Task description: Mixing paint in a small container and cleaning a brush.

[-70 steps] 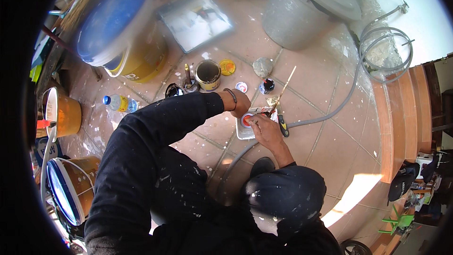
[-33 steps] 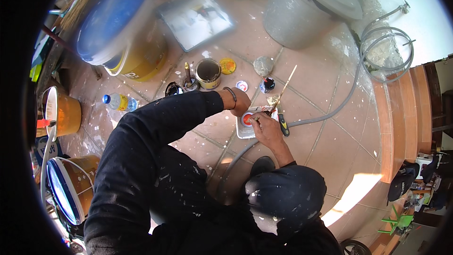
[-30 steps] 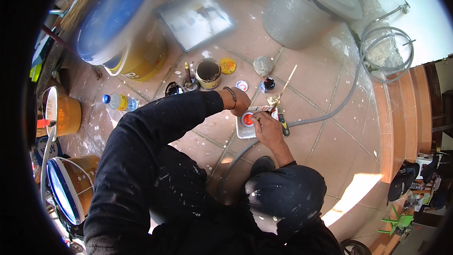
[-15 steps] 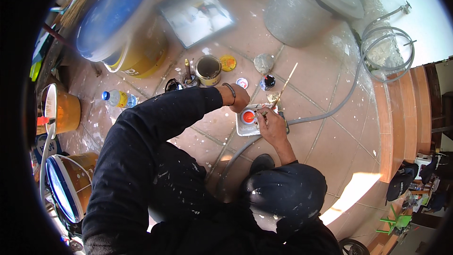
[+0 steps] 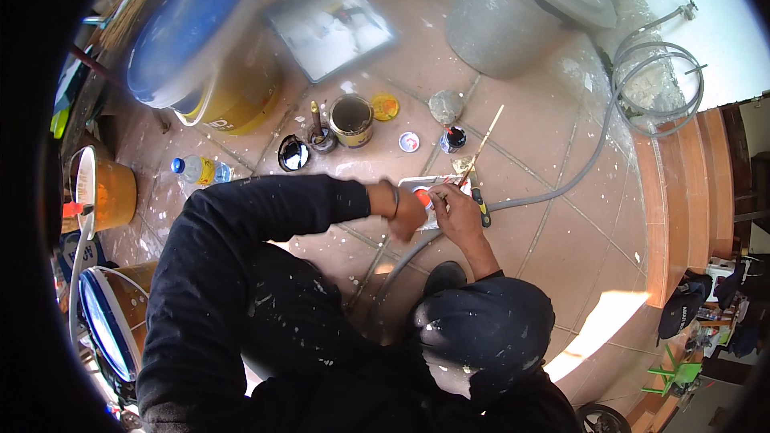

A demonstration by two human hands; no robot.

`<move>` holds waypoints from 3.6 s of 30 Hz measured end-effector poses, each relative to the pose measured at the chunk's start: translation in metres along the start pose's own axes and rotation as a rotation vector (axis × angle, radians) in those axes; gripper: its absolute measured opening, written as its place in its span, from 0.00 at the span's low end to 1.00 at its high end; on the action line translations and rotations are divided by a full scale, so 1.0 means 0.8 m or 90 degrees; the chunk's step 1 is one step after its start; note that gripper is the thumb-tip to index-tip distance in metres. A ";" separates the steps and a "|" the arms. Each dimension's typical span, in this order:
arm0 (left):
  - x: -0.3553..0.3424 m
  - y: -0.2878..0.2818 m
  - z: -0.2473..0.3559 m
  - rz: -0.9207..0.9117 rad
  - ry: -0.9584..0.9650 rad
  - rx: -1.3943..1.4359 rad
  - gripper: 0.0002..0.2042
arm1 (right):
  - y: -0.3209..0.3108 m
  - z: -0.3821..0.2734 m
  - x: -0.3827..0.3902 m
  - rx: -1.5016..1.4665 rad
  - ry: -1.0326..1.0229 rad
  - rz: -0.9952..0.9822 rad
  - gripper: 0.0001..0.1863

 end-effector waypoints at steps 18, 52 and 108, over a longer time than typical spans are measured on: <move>-0.003 0.157 -0.017 -0.281 -0.152 0.231 0.18 | 0.000 -0.008 0.002 0.116 -0.030 -0.012 0.08; -0.001 0.105 -0.062 -0.109 -0.240 0.054 0.51 | -0.003 -0.011 0.003 0.077 -0.052 0.041 0.08; -0.008 0.103 -0.076 -0.112 -0.201 0.104 0.14 | 0.003 -0.011 0.001 0.084 -0.016 0.004 0.07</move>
Point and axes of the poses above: each hand's wrist, its own x-axis away from the middle knuckle, its own y-axis out of the palm, z = x × y, the point moved 5 cm from there along -x, towards the middle knuckle, and after that the axes turned 6 degrees about y, right-handed, at the moved point
